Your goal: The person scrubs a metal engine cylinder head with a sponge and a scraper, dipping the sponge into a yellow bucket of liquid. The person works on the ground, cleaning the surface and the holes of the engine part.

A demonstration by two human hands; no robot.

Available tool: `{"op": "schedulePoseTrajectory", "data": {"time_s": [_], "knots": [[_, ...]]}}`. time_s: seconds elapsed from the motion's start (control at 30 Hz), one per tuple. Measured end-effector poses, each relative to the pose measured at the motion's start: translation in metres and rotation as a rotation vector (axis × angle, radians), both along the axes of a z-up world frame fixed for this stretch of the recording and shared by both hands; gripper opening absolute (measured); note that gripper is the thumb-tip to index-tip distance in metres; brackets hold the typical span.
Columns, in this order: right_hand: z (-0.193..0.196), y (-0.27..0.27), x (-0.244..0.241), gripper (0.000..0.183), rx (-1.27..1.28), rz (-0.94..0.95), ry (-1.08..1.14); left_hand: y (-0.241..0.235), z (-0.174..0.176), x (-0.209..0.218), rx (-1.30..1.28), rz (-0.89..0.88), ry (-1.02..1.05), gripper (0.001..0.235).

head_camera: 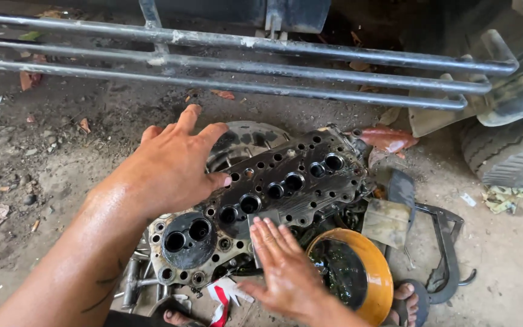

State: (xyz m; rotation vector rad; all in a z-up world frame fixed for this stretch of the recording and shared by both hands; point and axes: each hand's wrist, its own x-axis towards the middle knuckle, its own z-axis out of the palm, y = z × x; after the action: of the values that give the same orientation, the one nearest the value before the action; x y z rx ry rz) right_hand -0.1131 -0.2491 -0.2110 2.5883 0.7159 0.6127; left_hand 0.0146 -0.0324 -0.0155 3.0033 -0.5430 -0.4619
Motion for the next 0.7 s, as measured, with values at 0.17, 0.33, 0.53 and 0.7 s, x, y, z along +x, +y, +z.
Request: {"op": "schedulePoseTrajectory", "data": {"time_s": [0.17, 0.33, 0.53, 0.7], "knots": [[-0.013, -0.097, 0.061, 0.091, 0.352, -0.222, 0.189, 0.025, -0.002, -0.020, -0.096, -0.045, -0.045, 0.086], [-0.007, 0.037, 0.005, 0.099, 0.125, -0.156, 0.140, 0.027, 0.021, -0.029, -0.106, 0.109, 0.129, 0.087], [0.008, 0.033, 0.005, 0.118, 0.284, -0.001, 0.239, 0.039, 0.017, -0.035, -0.065, 0.160, 0.171, 0.084], [-0.027, -0.024, 0.031, 0.111, 0.317, -0.441, 0.556, 0.073, 0.006, -0.035, -0.050, 0.248, 0.140, 0.081]]}}
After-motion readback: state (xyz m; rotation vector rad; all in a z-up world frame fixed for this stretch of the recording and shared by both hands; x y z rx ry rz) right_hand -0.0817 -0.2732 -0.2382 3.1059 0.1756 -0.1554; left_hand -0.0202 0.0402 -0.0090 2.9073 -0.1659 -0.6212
